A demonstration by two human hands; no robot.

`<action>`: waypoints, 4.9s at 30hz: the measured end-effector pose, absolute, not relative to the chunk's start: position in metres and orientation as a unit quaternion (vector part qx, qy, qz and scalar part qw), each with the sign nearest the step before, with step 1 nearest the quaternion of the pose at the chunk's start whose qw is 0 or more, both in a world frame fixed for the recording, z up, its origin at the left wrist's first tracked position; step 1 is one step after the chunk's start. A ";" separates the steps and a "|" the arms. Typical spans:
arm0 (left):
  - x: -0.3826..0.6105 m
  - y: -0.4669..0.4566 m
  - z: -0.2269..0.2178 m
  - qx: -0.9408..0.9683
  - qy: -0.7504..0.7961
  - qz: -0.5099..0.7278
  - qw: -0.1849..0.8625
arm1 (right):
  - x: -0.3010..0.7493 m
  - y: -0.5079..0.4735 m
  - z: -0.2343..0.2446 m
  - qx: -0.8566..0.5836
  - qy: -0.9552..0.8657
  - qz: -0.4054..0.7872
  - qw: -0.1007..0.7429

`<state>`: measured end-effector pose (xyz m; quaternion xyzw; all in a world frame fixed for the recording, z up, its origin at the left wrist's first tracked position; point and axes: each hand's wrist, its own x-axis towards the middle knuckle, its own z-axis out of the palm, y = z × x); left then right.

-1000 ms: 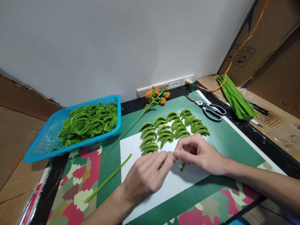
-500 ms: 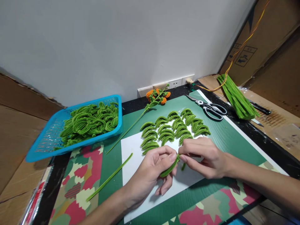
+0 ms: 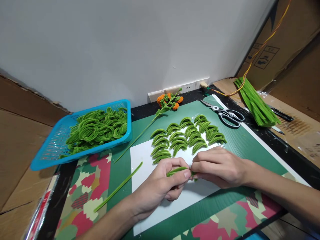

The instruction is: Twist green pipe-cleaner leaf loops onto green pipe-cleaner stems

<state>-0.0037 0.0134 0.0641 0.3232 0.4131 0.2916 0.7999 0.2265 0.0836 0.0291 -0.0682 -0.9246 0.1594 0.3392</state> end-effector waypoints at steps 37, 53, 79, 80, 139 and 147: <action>0.003 0.006 0.048 0.421 0.455 0.345 0.705 | 0.216 0.073 0.035 -0.269 -0.722 0.564 0.296; -0.001 0.003 0.036 0.441 0.413 0.284 0.745 | 0.214 0.075 0.033 -0.289 -0.722 0.507 0.372; 0.000 -0.001 0.035 0.430 0.449 0.335 0.708 | 0.218 0.087 0.035 -0.228 -0.574 0.723 0.310; 0.000 0.000 0.036 0.426 0.446 0.341 0.710 | 0.218 0.087 0.035 -0.228 -0.576 0.723 0.305; -0.002 -0.003 0.032 0.461 0.452 0.330 0.689 | 0.220 0.085 0.038 -0.155 -0.792 0.446 0.388; -0.001 -0.006 0.033 0.533 0.457 0.285 0.653 | 0.213 0.075 0.034 -0.241 -0.692 0.561 0.386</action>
